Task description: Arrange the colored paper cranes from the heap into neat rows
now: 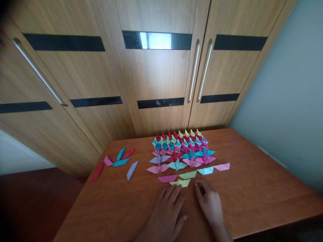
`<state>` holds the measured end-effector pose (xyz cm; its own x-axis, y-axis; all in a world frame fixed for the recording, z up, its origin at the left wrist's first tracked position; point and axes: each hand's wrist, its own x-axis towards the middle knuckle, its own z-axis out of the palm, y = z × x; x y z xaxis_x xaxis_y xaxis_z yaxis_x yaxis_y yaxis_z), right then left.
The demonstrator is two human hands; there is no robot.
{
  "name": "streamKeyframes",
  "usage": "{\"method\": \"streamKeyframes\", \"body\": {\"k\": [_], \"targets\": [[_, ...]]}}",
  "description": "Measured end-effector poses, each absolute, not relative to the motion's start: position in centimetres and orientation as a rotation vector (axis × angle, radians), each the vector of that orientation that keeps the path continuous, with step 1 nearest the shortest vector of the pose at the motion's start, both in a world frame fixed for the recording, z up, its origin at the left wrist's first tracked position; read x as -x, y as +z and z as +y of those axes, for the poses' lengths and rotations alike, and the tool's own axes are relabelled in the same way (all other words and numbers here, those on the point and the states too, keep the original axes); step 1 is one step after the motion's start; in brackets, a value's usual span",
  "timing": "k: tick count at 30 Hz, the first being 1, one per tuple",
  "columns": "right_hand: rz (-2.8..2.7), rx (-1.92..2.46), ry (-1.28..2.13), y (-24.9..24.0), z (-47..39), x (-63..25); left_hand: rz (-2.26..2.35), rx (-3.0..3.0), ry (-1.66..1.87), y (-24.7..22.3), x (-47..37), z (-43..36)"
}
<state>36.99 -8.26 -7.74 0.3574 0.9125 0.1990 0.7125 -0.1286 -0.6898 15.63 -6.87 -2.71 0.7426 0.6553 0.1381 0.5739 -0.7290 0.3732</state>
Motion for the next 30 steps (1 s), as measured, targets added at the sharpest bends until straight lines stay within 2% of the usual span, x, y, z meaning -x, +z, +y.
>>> {"method": "streamKeyframes", "body": {"k": [8, 12, 23, 30], "targets": [[-1.366, 1.884, 0.283, -7.5, -8.4, -36.7, 1.537, -2.519, 0.577, -2.8, -6.8, -1.0], [-1.378, 1.792, 0.305, -7.4, -8.2, -34.8, 1.769, -2.448, 0.509, -2.8, -2.0, 2.2], [-1.668, 1.572, 0.642, -5.2, -7.0, -24.3, 1.794, -2.465, 0.251, -2.7, -1.5, 5.0], [-1.725, 1.524, 0.695, -5.3, -6.9, -22.3, 1.789, -2.482, 0.138, -2.2, -1.5, 4.7]]}}
